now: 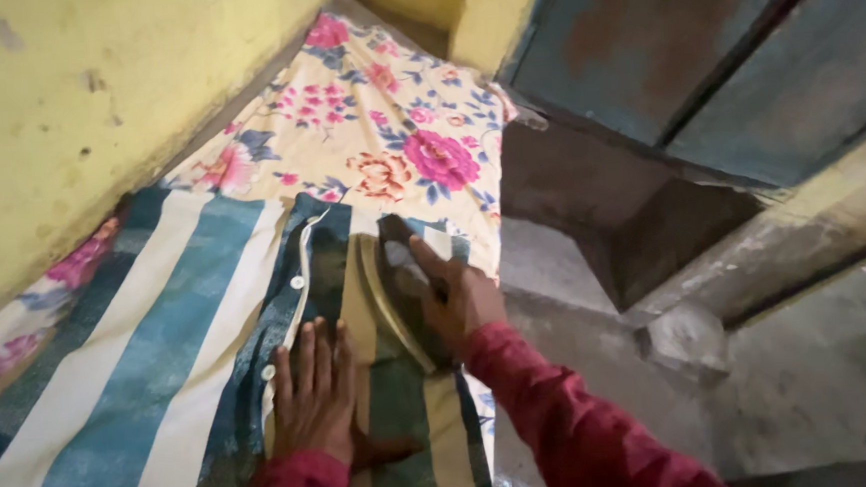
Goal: The person irons a striped shirt laid out on a floral-patterned surface using a metal iron. They move the iron back and forth across the fabric while holding it in place with their left hand.
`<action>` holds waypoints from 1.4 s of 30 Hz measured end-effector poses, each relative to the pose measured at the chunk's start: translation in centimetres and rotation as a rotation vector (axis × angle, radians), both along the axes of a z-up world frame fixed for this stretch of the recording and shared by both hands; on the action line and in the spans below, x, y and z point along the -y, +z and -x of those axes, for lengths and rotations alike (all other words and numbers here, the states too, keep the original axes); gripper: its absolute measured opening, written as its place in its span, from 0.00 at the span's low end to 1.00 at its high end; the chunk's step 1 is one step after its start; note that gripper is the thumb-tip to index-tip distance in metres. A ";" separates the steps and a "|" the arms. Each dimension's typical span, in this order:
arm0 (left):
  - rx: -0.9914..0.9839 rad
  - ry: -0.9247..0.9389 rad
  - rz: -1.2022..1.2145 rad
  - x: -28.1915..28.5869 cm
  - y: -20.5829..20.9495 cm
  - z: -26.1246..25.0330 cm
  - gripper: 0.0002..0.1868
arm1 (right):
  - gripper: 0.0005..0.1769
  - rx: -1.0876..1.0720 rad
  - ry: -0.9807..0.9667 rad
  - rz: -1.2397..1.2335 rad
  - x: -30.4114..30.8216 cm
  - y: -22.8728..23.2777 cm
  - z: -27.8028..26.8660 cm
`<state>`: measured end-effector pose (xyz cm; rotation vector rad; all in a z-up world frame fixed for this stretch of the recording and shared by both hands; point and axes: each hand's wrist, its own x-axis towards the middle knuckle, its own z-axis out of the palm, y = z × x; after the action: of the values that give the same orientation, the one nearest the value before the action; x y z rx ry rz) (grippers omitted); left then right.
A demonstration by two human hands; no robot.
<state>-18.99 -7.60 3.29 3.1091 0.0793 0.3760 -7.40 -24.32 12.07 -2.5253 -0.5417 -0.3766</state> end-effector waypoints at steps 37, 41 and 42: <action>-0.053 -0.394 0.609 1.0 2.1 -1.4 0.10 | 0.34 -0.119 -0.153 0.024 -4.6 0.8 -3.2; 0.096 -0.452 0.598 2.2 0.5 -1.9 0.04 | 0.35 -0.103 -0.075 0.018 -4.0 0.9 -3.3; 0.081 -0.473 0.598 2.2 0.1 -1.7 0.04 | 0.35 -0.092 -0.059 0.010 -3.8 0.8 -3.3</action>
<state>-17.24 -9.77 3.43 2.4156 -0.4480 0.3727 -4.15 -20.49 12.82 -2.5578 -0.4355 -0.2781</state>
